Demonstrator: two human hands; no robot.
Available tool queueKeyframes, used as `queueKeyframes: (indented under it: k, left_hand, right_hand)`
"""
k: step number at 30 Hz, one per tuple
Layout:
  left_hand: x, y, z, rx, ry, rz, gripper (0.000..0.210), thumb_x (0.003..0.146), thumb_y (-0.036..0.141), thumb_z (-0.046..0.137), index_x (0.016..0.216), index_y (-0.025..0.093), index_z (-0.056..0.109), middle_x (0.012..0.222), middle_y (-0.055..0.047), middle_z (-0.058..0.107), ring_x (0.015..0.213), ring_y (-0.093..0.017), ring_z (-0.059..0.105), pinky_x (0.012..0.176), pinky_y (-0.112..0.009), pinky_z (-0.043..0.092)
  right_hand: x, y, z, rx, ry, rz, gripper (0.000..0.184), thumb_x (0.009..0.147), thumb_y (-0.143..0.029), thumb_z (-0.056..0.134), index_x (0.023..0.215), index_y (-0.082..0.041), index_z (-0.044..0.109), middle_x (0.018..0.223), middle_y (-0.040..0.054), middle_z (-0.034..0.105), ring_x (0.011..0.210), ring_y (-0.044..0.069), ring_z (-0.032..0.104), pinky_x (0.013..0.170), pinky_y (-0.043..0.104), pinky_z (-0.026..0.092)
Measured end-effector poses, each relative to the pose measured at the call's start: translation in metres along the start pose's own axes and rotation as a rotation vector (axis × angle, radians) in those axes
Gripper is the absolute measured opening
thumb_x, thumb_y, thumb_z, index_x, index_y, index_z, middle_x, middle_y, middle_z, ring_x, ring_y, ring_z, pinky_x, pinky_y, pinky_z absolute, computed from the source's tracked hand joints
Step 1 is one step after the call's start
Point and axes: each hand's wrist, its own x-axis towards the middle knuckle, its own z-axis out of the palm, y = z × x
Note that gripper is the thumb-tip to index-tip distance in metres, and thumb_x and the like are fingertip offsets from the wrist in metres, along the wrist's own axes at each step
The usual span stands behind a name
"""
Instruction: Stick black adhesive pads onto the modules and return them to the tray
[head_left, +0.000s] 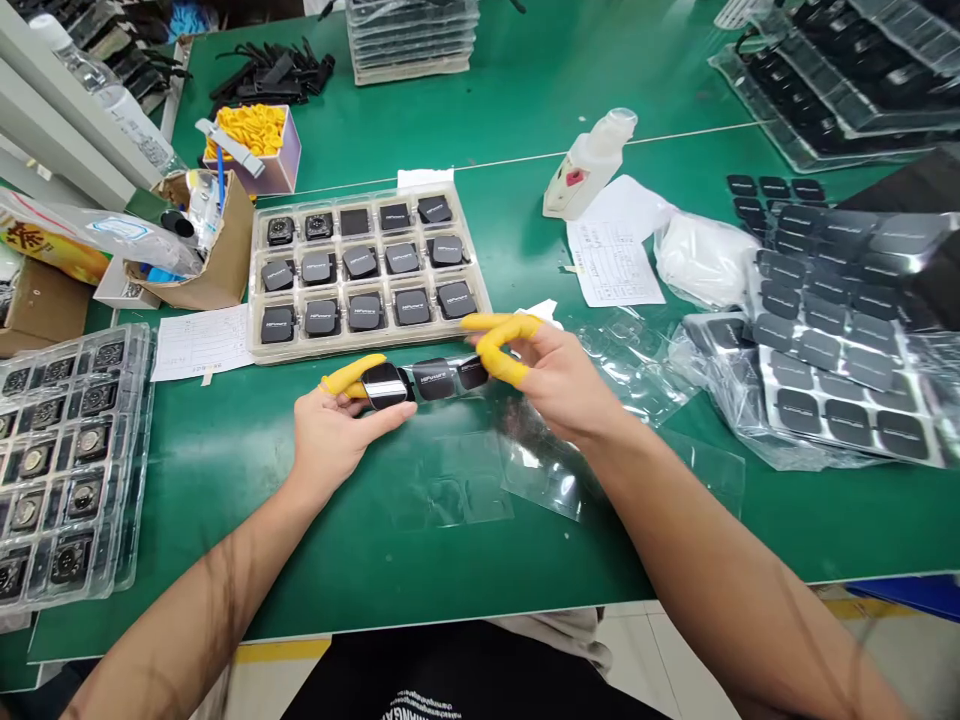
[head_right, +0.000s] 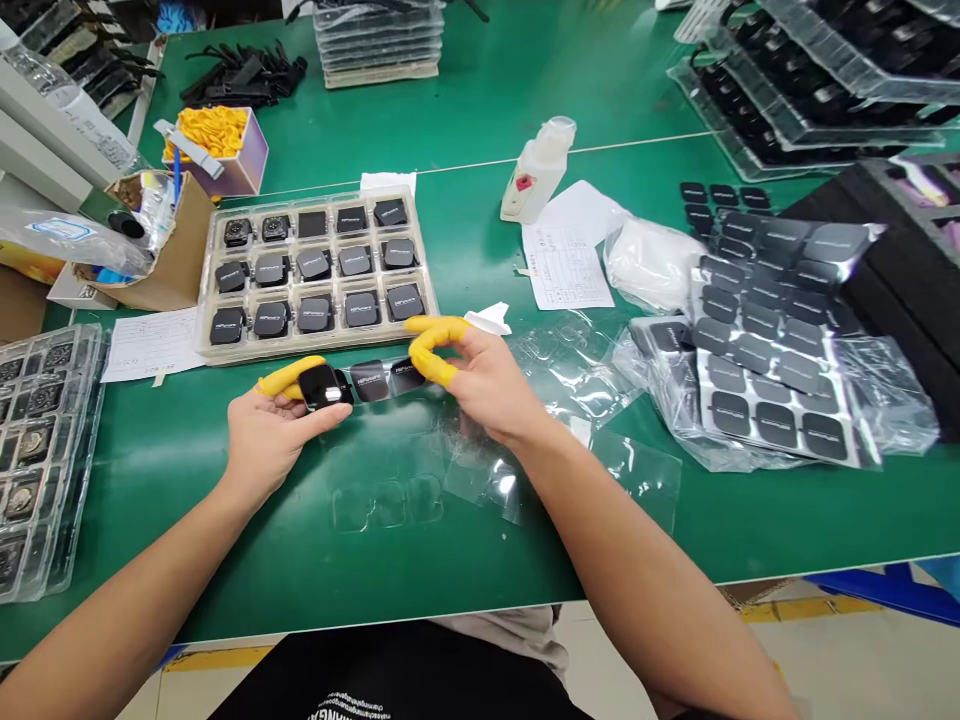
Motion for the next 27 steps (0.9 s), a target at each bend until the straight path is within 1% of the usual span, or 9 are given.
queueKeyframes:
  k: [2, 4, 6, 7, 10, 13, 19, 24, 27]
  left_hand:
    - [0.001, -0.001, 0.0, -0.041, -0.054, -0.051, 0.07, 0.057, 0.037, 0.101, 0.12, 0.014, 0.079, 0.107, -0.01, 0.083, 0.1, -0.027, 0.08, 0.1, -0.043, 0.066]
    - [0.001, -0.004, 0.0, 0.032, -0.112, -0.025, 0.067, 0.059, 0.035, 0.099, 0.12, 0.016, 0.08, 0.105, -0.008, 0.084, 0.098, -0.026, 0.081, 0.099, -0.041, 0.066]
    - [-0.001, -0.009, -0.001, 0.181, -0.165, 0.068, 0.06, 0.062, 0.034, 0.097, 0.118, 0.02, 0.082, 0.098, -0.004, 0.085, 0.09, -0.023, 0.081, 0.095, -0.039, 0.067]
    - [-0.002, -0.012, -0.002, 0.257, -0.182, 0.128, 0.057, 0.063, 0.034, 0.096, 0.117, 0.022, 0.083, 0.095, -0.003, 0.085, 0.086, -0.022, 0.08, 0.093, -0.037, 0.067]
    - [-0.004, -0.016, -0.002, 0.407, -0.208, 0.26, 0.053, 0.067, 0.037, 0.094, 0.118, 0.027, 0.082, 0.094, 0.0, 0.085, 0.081, -0.02, 0.079, 0.086, -0.032, 0.067]
    - [-0.004, -0.017, -0.001, 0.45, -0.213, 0.298, 0.055, 0.069, 0.04, 0.093, 0.121, 0.026, 0.082, 0.097, -0.001, 0.085, 0.082, -0.02, 0.079, 0.085, -0.03, 0.065]
    - [-0.003, -0.015, -0.002, 0.485, -0.244, 0.327, 0.058, 0.069, 0.04, 0.094, 0.124, 0.025, 0.08, 0.094, -0.002, 0.085, 0.078, -0.02, 0.078, 0.08, -0.03, 0.064]
    - [-0.003, -0.012, -0.003, 0.535, -0.241, 0.352, 0.058, 0.069, 0.039, 0.095, 0.123, 0.024, 0.081, 0.088, -0.001, 0.084, 0.069, -0.018, 0.075, 0.073, -0.029, 0.062]
    - [-0.003, -0.011, -0.002, 0.547, -0.243, 0.353, 0.058, 0.069, 0.041, 0.095, 0.123, 0.025, 0.081, 0.087, 0.0, 0.084, 0.07, -0.017, 0.075, 0.073, -0.028, 0.062]
  right_hand:
    - [-0.001, -0.008, -0.006, 0.141, 0.009, -0.035, 0.051, 0.057, -0.064, 0.097, 0.073, -0.026, 0.066, 0.116, 0.0023, 0.076, 0.094, 0.019, 0.07, 0.077, 0.035, 0.058]
    - [-0.006, -0.015, -0.005, 0.226, 0.003, -0.019, 0.048, 0.056, -0.061, 0.099, 0.072, -0.029, 0.066, 0.098, -0.0016, 0.076, 0.079, 0.016, 0.066, 0.07, 0.033, 0.056]
    - [-0.013, -0.017, 0.007, 0.177, -0.037, 0.048, 0.04, 0.061, -0.054, 0.099, 0.079, -0.03, 0.072, 0.079, -0.003, 0.071, 0.068, 0.014, 0.063, 0.066, 0.032, 0.056]
    - [-0.018, -0.017, 0.016, 0.128, -0.062, 0.095, 0.039, 0.061, -0.051, 0.099, 0.083, -0.029, 0.075, 0.075, -0.0025, 0.071, 0.068, 0.015, 0.064, 0.068, 0.033, 0.057]
    - [-0.029, -0.008, 0.044, 0.041, -0.073, 0.223, 0.044, 0.057, -0.05, 0.1, 0.084, -0.024, 0.077, 0.083, 0.0026, 0.077, 0.078, 0.019, 0.072, 0.079, 0.037, 0.062]
    - [-0.032, 0.001, 0.057, 0.031, -0.04, 0.296, 0.046, 0.055, -0.05, 0.101, 0.082, -0.023, 0.077, 0.084, 0.0043, 0.079, 0.077, 0.02, 0.073, 0.077, 0.037, 0.063]
    - [-0.028, 0.004, 0.054, 0.054, -0.022, 0.336, 0.045, 0.052, -0.047, 0.102, 0.081, -0.022, 0.078, 0.08, 0.0039, 0.078, 0.073, 0.019, 0.072, 0.069, 0.034, 0.063]
    - [-0.027, 0.003, 0.054, 0.044, -0.033, 0.337, 0.046, 0.052, -0.049, 0.102, 0.08, -0.022, 0.078, 0.08, 0.0044, 0.078, 0.074, 0.021, 0.073, 0.071, 0.037, 0.064]
    - [-0.027, 0.003, 0.053, 0.045, -0.046, 0.328, 0.045, 0.053, -0.049, 0.102, 0.081, -0.023, 0.078, 0.082, 0.0043, 0.079, 0.077, 0.021, 0.074, 0.073, 0.037, 0.064]
